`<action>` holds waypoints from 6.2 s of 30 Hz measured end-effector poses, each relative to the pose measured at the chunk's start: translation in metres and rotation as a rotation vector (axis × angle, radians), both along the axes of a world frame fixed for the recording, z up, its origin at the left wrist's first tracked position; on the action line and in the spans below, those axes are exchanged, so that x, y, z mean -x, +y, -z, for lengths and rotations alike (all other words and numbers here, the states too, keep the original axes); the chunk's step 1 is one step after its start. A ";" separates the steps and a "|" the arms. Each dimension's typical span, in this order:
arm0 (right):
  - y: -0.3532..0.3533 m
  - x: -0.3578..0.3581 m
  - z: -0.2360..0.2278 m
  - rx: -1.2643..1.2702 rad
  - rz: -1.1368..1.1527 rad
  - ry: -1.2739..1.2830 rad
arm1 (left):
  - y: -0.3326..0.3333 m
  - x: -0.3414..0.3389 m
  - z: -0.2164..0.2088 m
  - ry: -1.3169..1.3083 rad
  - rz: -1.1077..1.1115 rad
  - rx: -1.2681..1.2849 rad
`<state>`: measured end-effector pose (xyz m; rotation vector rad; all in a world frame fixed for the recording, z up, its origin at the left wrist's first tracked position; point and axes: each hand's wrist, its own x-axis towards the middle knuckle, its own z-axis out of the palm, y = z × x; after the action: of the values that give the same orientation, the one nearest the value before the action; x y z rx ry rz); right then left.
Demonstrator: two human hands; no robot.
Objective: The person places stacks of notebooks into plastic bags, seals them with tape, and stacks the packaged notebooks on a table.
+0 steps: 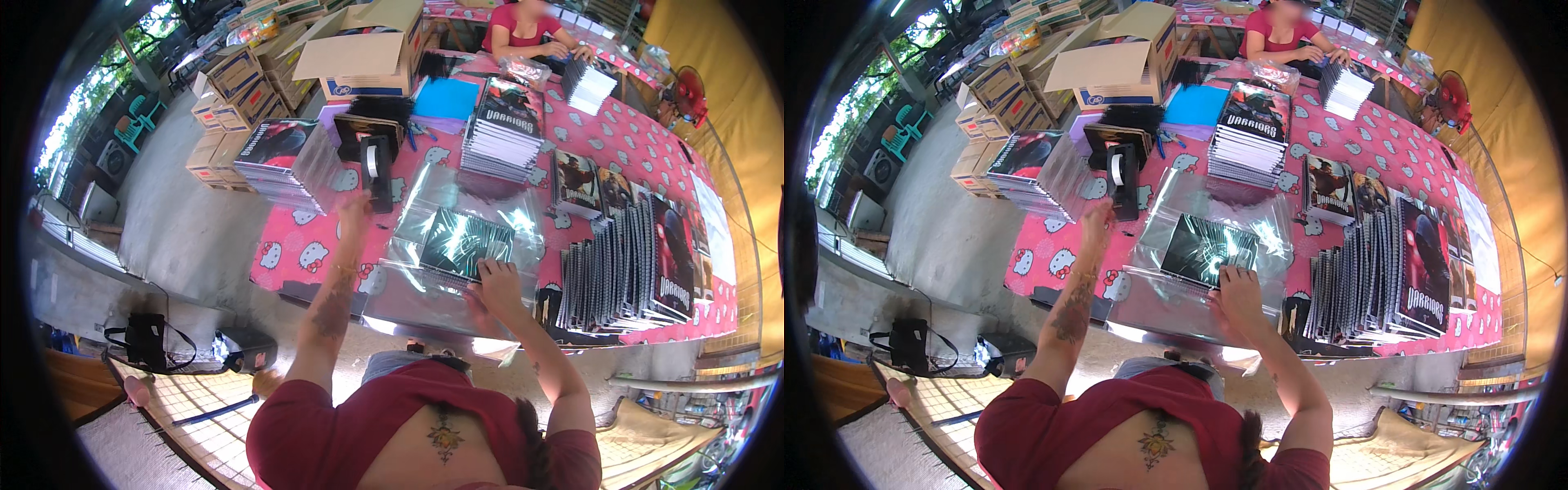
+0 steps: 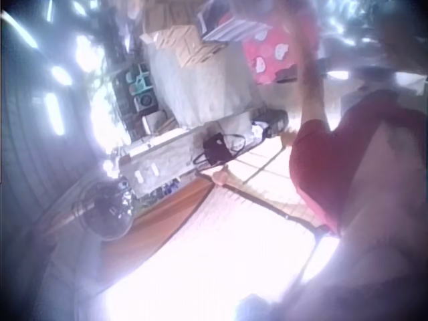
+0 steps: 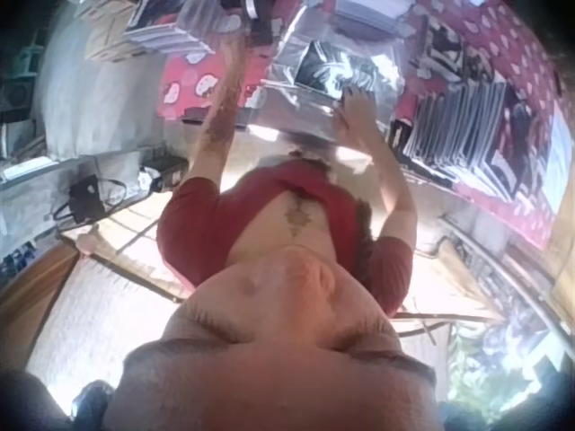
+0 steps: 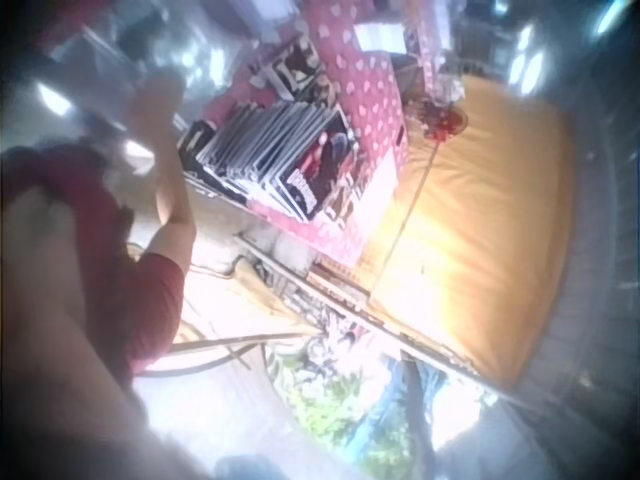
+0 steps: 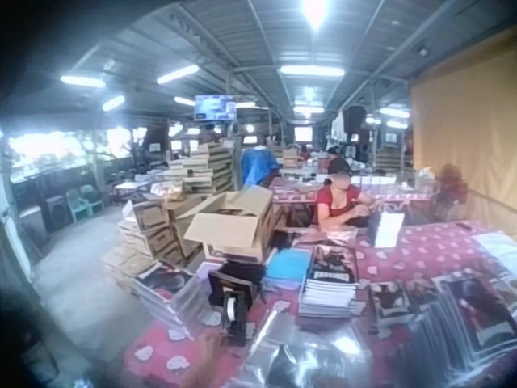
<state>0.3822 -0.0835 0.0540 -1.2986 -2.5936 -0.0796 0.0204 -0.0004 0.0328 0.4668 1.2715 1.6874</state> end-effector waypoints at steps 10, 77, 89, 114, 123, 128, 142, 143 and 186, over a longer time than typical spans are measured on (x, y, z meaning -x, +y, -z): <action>0.005 -0.004 0.008 -0.034 -0.075 0.040 | -0.036 -0.026 -0.002 0.975 0.165 -0.003; 0.061 0.090 -0.204 0.283 -0.320 0.087 | -0.014 -0.001 0.039 0.061 -0.058 0.038; 0.054 0.099 -0.205 0.244 -0.309 0.100 | -0.044 -0.049 -0.161 0.738 0.678 -0.522; 0.080 -0.011 -0.077 0.206 -0.424 0.310 | 0.006 -0.145 -0.124 1.608 0.416 -0.648; 0.150 0.001 -0.073 0.753 -0.059 1.028 | -0.022 -0.115 -0.166 1.118 0.592 -0.573; 0.176 0.027 -0.103 0.990 -0.163 0.782 | -0.072 -0.150 -0.214 1.802 0.362 -0.860; 0.180 0.016 -0.121 1.228 -0.188 0.810 | 0.005 -0.135 -0.161 1.187 0.449 -0.407; 0.177 0.017 -0.122 1.201 -0.271 0.807 | 0.005 -0.130 -0.159 1.143 0.472 -0.428; 0.161 0.004 -0.085 0.976 -0.287 0.794 | 0.057 -0.105 -0.119 0.618 1.110 0.093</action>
<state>0.3777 0.0778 0.1390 -0.8300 -2.0304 1.5506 0.1250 0.0567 0.1513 1.3954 1.1248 0.5414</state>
